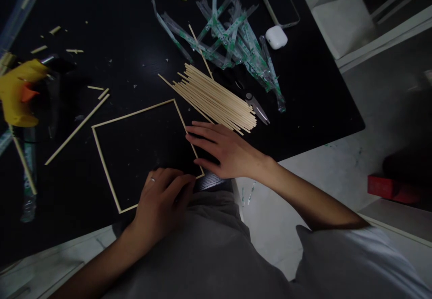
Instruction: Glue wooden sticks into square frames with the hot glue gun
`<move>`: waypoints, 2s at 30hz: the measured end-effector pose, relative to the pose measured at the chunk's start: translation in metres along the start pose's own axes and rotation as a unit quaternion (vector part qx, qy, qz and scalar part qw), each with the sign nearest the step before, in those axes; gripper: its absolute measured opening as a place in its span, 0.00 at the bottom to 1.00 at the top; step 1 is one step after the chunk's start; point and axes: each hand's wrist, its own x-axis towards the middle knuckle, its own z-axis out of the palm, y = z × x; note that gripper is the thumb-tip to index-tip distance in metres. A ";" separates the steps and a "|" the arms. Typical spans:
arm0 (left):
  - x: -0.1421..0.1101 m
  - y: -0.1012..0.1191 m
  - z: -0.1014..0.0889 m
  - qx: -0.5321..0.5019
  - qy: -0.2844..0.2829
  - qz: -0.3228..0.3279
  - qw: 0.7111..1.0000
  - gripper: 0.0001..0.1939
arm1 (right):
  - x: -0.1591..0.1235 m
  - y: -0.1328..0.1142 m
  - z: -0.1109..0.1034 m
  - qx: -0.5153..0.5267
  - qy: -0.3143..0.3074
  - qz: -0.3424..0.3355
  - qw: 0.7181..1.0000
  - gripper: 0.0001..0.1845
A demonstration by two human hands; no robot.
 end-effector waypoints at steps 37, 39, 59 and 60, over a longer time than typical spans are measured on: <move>0.003 0.005 -0.007 -0.020 0.003 -0.014 1.000 0.05 | 0.000 0.002 0.003 0.007 0.015 -0.003 1.000 0.31; 0.002 0.005 -0.006 -0.030 0.008 -0.019 0.999 0.05 | 0.000 0.002 0.003 0.008 0.017 -0.003 1.000 0.31; 0.001 0.004 -0.002 -0.031 0.019 -0.013 0.999 0.05 | 0.000 0.003 0.003 0.011 0.013 -0.005 1.000 0.30; 0.001 0.004 -0.002 -0.030 0.019 -0.012 0.999 0.05 | -0.001 0.003 0.003 0.011 0.013 -0.005 1.000 0.29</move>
